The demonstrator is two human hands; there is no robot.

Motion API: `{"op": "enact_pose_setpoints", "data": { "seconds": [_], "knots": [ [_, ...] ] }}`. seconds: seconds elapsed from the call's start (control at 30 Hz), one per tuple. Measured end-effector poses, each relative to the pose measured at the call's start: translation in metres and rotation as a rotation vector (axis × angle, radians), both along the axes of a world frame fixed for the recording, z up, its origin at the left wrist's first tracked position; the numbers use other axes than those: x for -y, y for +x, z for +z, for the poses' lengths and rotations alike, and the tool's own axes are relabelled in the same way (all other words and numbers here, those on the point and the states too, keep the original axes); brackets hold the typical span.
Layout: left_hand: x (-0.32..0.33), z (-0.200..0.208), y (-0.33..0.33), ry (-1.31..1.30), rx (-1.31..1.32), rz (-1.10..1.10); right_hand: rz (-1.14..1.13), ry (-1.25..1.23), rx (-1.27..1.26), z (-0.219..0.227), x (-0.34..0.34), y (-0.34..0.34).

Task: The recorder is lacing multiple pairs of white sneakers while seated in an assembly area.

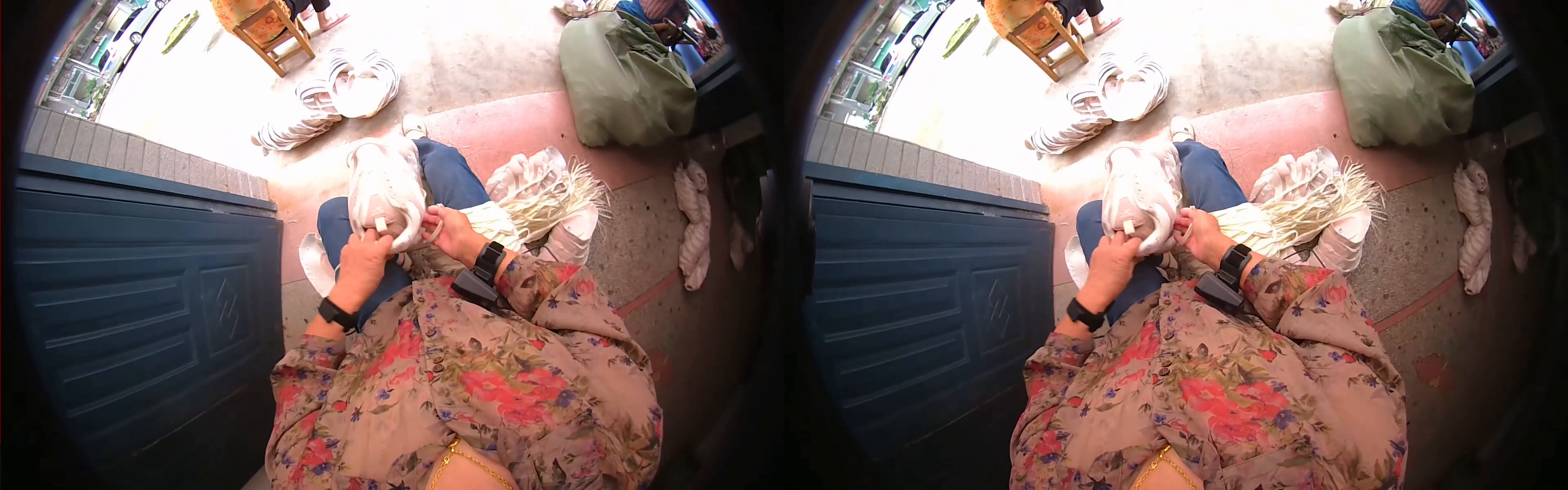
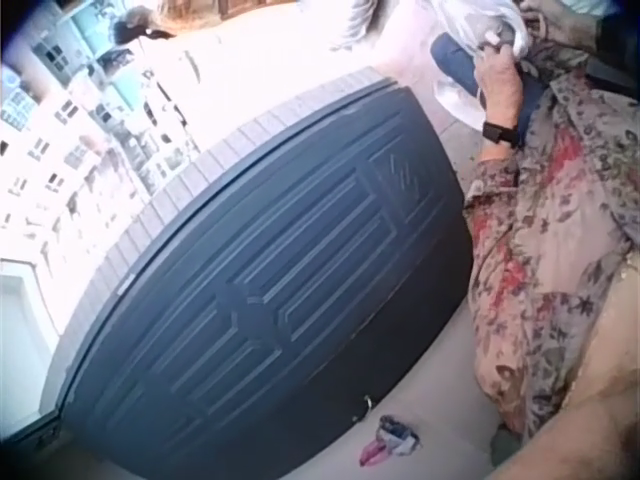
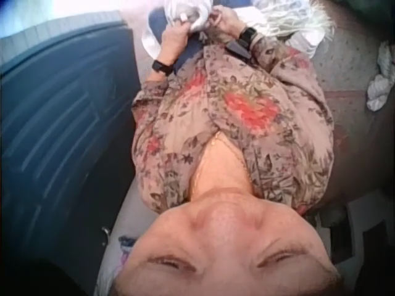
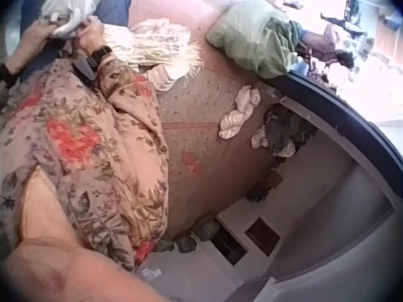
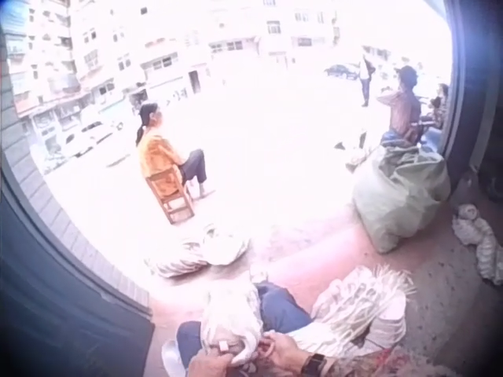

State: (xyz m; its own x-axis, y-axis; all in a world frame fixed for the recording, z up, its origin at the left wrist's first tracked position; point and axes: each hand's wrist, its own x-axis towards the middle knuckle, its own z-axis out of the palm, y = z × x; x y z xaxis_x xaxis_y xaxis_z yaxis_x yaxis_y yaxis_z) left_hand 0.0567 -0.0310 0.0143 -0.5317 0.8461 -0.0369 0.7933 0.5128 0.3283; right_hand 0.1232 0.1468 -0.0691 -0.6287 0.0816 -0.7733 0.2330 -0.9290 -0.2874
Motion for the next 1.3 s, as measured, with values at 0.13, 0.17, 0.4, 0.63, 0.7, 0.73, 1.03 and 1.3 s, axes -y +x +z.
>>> {"op": "enact_pose_setpoints", "data": {
  "seconds": [0.13,0.17,0.4,0.63,0.7,0.73,1.03,1.3],
  "knots": [
    [-0.002,-0.020,0.009,0.035,-0.112,0.093,-0.036,0.066,0.031,0.010,-0.002,0.013],
    [-0.001,-0.022,0.009,0.120,-0.118,0.125,-0.059,0.112,0.081,0.016,-0.002,0.017],
    [-0.001,-0.015,-0.007,0.237,0.215,0.242,0.203,0.050,0.101,-0.059,0.028,0.009],
    [0.001,-0.029,-0.011,0.356,0.145,0.100,0.043,0.070,0.109,-0.065,0.040,0.000],
    [0.003,-0.030,-0.020,0.346,0.455,0.247,-0.007,0.004,0.156,-0.055,0.044,0.001],
    [-0.002,-0.014,-0.024,0.354,0.673,0.314,-0.062,-0.057,0.170,-0.056,0.042,-0.001],
    [0.035,0.005,-0.020,0.420,0.843,0.260,-0.084,-0.013,0.175,-0.038,0.048,0.000],
    [0.057,0.010,-0.038,0.651,1.258,0.586,-0.022,-0.034,0.069,-0.040,0.039,-0.009]
  ]
}}
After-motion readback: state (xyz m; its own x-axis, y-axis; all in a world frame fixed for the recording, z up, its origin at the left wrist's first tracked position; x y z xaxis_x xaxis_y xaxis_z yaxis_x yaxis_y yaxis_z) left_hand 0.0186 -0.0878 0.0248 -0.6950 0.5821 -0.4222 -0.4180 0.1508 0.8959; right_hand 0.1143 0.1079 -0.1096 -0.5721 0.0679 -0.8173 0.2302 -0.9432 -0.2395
